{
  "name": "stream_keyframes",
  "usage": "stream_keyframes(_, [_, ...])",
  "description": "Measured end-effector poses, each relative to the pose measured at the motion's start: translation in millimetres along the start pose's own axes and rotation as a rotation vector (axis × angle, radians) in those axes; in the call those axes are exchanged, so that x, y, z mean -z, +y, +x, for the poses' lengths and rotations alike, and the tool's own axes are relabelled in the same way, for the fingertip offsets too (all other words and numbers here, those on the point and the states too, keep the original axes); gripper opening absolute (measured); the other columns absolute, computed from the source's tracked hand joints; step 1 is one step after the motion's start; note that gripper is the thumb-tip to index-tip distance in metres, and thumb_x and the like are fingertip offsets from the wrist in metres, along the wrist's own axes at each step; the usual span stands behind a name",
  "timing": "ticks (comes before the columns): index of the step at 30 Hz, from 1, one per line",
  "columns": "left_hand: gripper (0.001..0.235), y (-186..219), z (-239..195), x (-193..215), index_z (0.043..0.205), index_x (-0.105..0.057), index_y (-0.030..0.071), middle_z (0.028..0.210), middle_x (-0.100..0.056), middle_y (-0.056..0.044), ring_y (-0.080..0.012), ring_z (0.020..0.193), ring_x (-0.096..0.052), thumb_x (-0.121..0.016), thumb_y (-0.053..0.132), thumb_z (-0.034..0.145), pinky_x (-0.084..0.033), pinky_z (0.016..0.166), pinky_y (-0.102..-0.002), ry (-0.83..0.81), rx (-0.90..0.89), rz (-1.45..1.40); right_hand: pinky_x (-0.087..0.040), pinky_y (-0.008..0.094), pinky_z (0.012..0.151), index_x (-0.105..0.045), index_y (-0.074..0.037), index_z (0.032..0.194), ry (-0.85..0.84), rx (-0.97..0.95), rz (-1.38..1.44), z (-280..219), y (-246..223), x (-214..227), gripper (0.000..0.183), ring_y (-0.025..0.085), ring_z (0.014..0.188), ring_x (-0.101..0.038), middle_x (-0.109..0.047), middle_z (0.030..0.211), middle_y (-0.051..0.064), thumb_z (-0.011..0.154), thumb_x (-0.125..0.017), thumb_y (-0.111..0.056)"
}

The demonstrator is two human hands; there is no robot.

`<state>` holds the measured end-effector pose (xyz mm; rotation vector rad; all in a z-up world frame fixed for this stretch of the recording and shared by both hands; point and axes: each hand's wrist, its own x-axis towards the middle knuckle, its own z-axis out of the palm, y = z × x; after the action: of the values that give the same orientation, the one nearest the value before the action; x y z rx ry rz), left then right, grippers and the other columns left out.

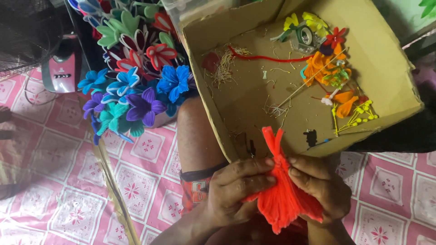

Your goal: The person assembles a red artificial flower by hand, shaping the petals and using a hot glue gun to attach them to a wooden stick. The person then wraps the base of the flower with a red pipe cleaner to secure it to the stick.

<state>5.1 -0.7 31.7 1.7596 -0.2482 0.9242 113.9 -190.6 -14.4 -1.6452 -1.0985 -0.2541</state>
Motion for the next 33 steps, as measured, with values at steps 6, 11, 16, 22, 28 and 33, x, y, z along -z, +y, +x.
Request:
stream_keyframes(6, [0.028, -1.8, 9.9, 8.6, 0.114, -0.068, -0.001, 0.125, -0.068, -0.023, -0.037, 0.113, -0.077, -0.053, 0.022, 0.11, -0.067, 0.098, -0.044, -0.094, -0.047, -0.037, -0.065, 0.038, 0.095, -0.069, 0.003, 0.094, 0.127, 0.18, -0.035, 37.6, -20.2, -11.7, 0.012, 0.034, 0.095, -0.078, -0.072, 0.103, 0.027, 0.092, -0.062, -0.006])
stream_keyframes(11, [0.03, -1.8, 14.7, 14.5, 0.115, -0.068, 0.0, 0.127, -0.067, -0.022, -0.0364, 0.113, -0.077, -0.049, 0.022, 0.112, -0.067, 0.098, -0.044, -0.156, -0.046, -0.025, -0.065, 0.036, 0.093, -0.07, 0.004, 0.094, 0.094, 0.134, -0.05, 36.9, -21.6, -9.1, 0.008, 0.034, 0.095, -0.078, -0.072, 0.105, 0.028, 0.087, -0.069, -0.001])
stream_keyframes(16, [0.031, -4.3, 15.4, 15.7, 0.116, -0.067, -0.002, 0.127, -0.067, -0.024, -0.0377, 0.115, -0.075, -0.05, 0.023, 0.111, -0.067, 0.101, -0.044, -0.178, -0.049, -0.024, -0.065, 0.032, 0.09, -0.071, 0.004, 0.092, 0.074, 0.104, -0.066, 40.9, -26.0, -10.1, 0.007, 0.031, 0.095, -0.078, -0.072, 0.104, 0.027, 0.086, -0.07, 0.0])
stream_keyframes(22, [0.027, -6.0, 11.6, 13.0, 0.116, -0.067, -0.002, 0.128, -0.066, -0.023, -0.038, 0.118, -0.074, -0.051, 0.02, 0.111, -0.066, 0.1, -0.044, -0.154, -0.072, 0.0, -0.066, 0.038, 0.091, -0.07, 0.005, 0.095, 0.105, 0.185, -0.072, 47.0, -26.9, -11.9, 0.011, 0.034, 0.094, -0.078, -0.072, 0.102, 0.028, 0.092, -0.062, -0.003])
stream_keyframes(28, [0.023, -7.1, 8.8, 9.3, 0.117, -0.064, -0.003, 0.126, -0.065, -0.025, -0.039, 0.115, -0.074, -0.054, 0.017, 0.109, -0.066, 0.098, -0.046, -0.109, -0.12, -0.003, -0.065, 0.034, 0.097, -0.069, 0.007, 0.099, 0.09, 0.141, -0.069, 35.5, -23.0, -9.0, 0.013, 0.033, 0.1, -0.077, -0.071, 0.109, 0.031, 0.087, -0.07, 0.004])
stream_keyframes(33, [0.025, -4.7, 7.2, 7.4, 0.123, -0.058, 0.0, 0.13, -0.062, -0.027, -0.0377, 0.107, -0.076, -0.055, 0.021, 0.109, -0.065, 0.093, -0.042, -0.098, -0.051, 0.046, -0.067, 0.038, 0.095, -0.065, 0.004, 0.113, 0.045, 0.234, -0.068, 35.6, -14.8, -4.0, 0.027, 0.037, 0.107, -0.075, -0.068, 0.116, 0.029, 0.098, -0.06, -0.019])
